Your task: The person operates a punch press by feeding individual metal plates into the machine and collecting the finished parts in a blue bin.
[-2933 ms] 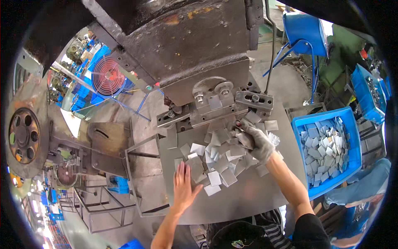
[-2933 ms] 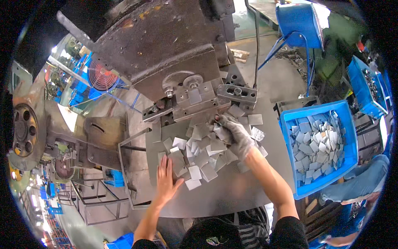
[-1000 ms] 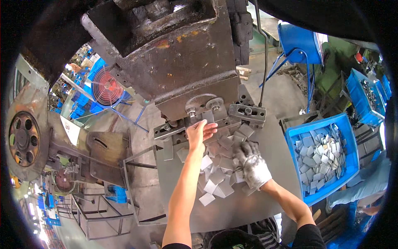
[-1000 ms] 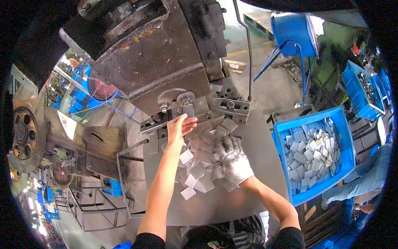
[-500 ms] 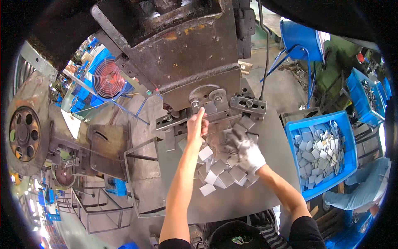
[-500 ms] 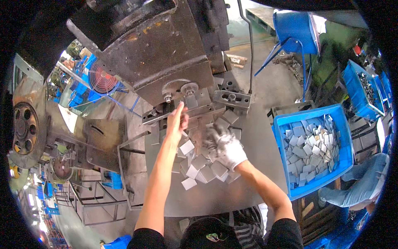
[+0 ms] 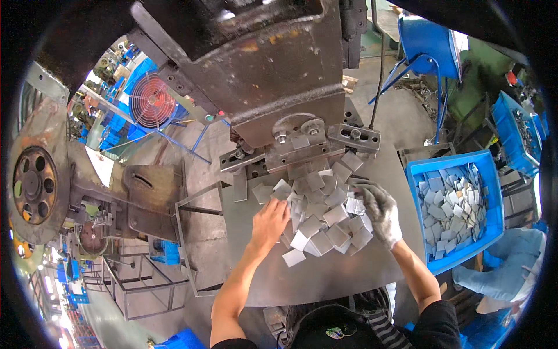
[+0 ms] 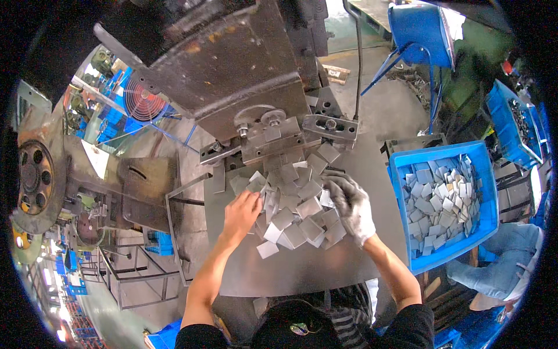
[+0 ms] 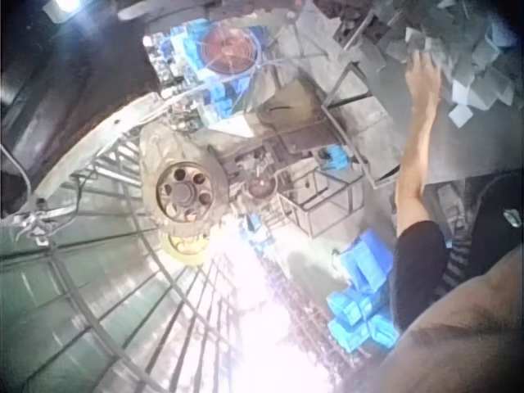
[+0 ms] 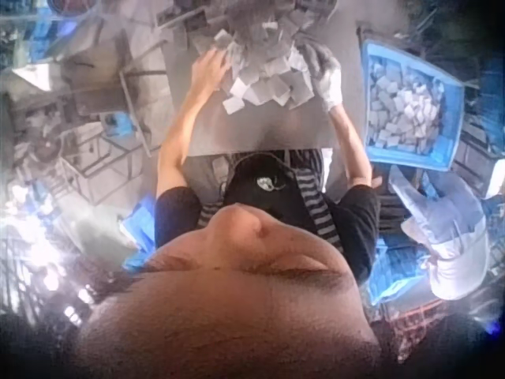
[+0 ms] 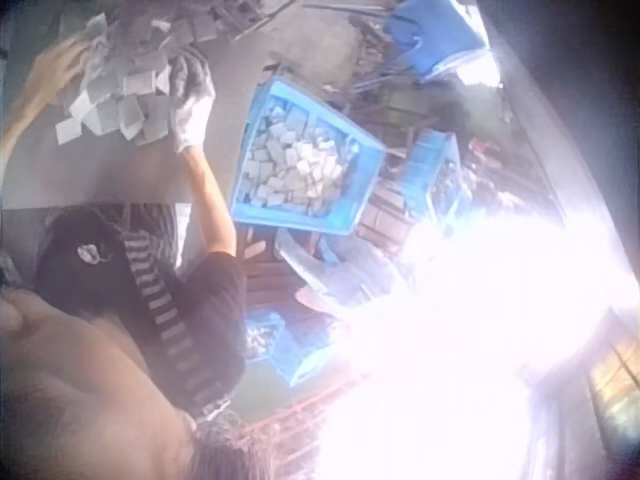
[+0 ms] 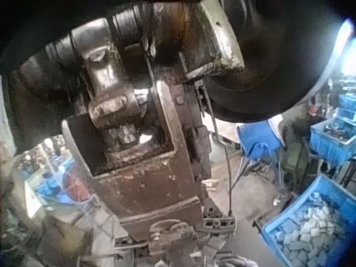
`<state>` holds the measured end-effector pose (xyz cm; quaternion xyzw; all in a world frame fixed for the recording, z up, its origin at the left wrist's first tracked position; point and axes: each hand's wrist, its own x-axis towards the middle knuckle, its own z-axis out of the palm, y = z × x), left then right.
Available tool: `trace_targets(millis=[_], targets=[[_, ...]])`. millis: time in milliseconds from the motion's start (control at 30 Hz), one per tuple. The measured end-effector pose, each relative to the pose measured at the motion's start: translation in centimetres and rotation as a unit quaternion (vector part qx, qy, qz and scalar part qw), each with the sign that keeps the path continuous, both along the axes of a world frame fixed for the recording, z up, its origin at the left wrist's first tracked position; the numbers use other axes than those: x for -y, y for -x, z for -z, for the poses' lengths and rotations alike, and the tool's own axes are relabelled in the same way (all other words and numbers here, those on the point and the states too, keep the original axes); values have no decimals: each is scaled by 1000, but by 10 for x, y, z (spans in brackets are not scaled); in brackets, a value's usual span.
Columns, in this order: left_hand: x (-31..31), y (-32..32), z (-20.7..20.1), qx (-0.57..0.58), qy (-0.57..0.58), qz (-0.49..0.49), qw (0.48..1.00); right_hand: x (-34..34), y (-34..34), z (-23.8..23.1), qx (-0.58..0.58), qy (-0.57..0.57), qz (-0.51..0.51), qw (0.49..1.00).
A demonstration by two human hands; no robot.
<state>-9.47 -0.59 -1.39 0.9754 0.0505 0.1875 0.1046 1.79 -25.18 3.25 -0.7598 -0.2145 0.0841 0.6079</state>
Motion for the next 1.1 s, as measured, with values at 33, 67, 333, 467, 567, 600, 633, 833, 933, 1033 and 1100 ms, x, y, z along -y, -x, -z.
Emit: trace_targets(millis=[33,67,333,467,567,600,633,833,933,1033,1100], targets=[[-7,0,-2,-9,-10,-14,1000,-12,-6,6,-108,-33,-14,994],[-14,-1,-5,-18,-21,-29,999,-26,-13,5,-214,-106,-29,971],[-19,-55,-39,-23,626,-86,775,-146,-83,39,-465,-257,-16,847],[1,-108,-37,-20,701,-54,711,-105,-88,81,-192,-208,-41,958],[-11,-124,-22,-10,746,-81,661,-60,-53,32,-435,-315,-10,843],[-8,-130,-22,-4,754,-84,652,-42,-48,29,-450,-331,-4,829],[-6,-135,-21,0,762,-86,642,-27,-43,26,-453,-332,4,827],[-2,-145,-9,37,784,-136,605,24,-22,31,-382,-295,11,875],[-10,-130,-11,-9,696,-173,697,43,-13,36,-455,-353,67,815],[13,-99,0,44,364,-51,929,64,-8,44,-559,-402,111,717],[35,-89,-4,5,175,6,985,68,-1,55,-564,-403,103,714]])
